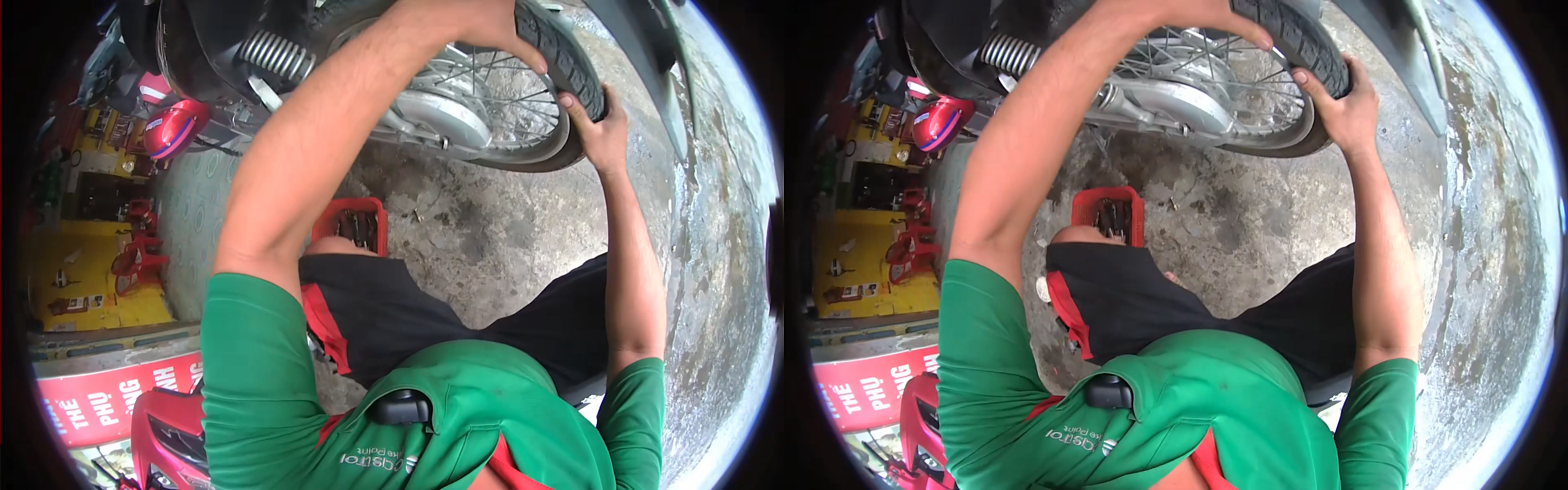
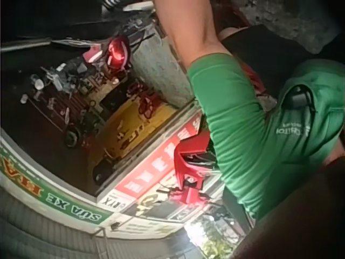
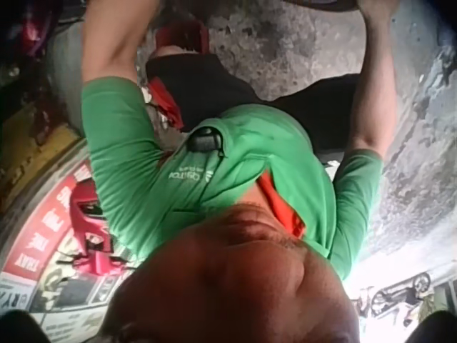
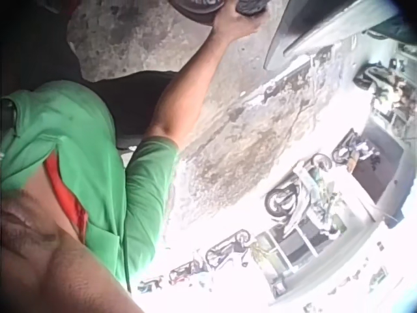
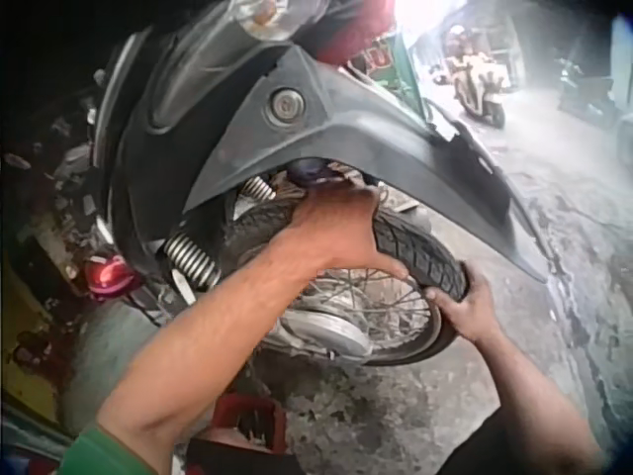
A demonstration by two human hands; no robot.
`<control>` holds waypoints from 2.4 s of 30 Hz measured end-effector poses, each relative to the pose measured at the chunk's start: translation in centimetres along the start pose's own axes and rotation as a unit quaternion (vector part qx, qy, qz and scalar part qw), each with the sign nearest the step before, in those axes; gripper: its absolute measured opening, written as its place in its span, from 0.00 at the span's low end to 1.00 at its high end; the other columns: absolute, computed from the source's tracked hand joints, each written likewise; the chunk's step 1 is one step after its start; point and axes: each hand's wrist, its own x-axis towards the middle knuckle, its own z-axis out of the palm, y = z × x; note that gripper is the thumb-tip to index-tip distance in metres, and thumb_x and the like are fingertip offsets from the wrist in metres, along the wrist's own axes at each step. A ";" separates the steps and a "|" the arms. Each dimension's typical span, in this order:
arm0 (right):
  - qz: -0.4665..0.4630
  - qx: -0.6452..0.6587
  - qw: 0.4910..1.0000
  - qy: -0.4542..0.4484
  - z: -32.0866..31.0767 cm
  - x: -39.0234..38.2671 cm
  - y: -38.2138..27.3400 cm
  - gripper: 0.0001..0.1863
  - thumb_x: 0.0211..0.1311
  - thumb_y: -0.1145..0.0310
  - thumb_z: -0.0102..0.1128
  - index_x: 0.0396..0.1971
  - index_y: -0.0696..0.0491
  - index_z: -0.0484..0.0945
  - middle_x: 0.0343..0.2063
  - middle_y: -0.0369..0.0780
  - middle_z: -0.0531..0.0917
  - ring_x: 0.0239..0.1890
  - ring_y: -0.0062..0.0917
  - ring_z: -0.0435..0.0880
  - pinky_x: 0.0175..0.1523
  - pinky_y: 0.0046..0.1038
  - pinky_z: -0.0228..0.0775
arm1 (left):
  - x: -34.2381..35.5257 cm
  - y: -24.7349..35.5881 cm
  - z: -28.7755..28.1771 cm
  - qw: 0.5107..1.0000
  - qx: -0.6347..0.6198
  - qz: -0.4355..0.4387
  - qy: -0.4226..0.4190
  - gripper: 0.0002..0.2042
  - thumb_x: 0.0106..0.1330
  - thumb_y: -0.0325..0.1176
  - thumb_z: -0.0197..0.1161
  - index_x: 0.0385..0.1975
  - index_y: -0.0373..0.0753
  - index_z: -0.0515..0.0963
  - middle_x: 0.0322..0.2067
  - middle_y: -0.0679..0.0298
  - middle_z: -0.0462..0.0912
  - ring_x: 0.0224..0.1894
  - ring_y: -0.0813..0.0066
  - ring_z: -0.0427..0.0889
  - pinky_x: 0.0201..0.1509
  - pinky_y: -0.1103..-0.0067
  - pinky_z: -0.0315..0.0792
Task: Repair or replace the inner tube of a motorcycle tire.
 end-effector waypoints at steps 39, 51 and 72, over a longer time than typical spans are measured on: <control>0.017 0.056 0.981 0.186 2.5 -2.3 3.5 0.29 0.63 0.43 0.63 0.44 0.58 0.81 0.36 0.48 0.86 0.41 0.39 0.87 0.49 0.36 0.76 | -4.1 6.5 11.9 0.795 -0.473 -0.162 0.344 0.26 0.44 0.39 0.88 0.38 0.33 0.82 0.36 0.63 0.89 0.39 0.76 0.87 0.46 0.79 0.79; 0.130 0.059 0.969 0.203 3.2 -0.7 2.9 0.33 0.74 0.41 0.39 0.29 0.58 0.79 0.26 0.51 0.81 0.30 0.41 0.77 0.40 0.40 0.67 | -2.9 7.9 12.4 0.784 -0.517 -0.157 0.306 0.14 0.54 0.34 0.83 0.34 0.35 0.86 0.29 0.69 0.88 0.31 0.86 0.82 0.35 0.84 0.74; -0.090 0.085 0.989 0.079 1.7 -1.7 8.7 0.33 0.69 0.54 0.65 0.62 0.64 0.71 0.51 0.47 0.82 0.53 0.34 0.80 0.63 0.34 0.68 | -28.1 4.0 -6.2 0.807 -0.410 -0.384 0.180 0.21 0.73 0.31 0.65 0.62 0.29 0.74 0.49 0.56 0.87 0.53 0.70 0.85 0.61 0.75 0.76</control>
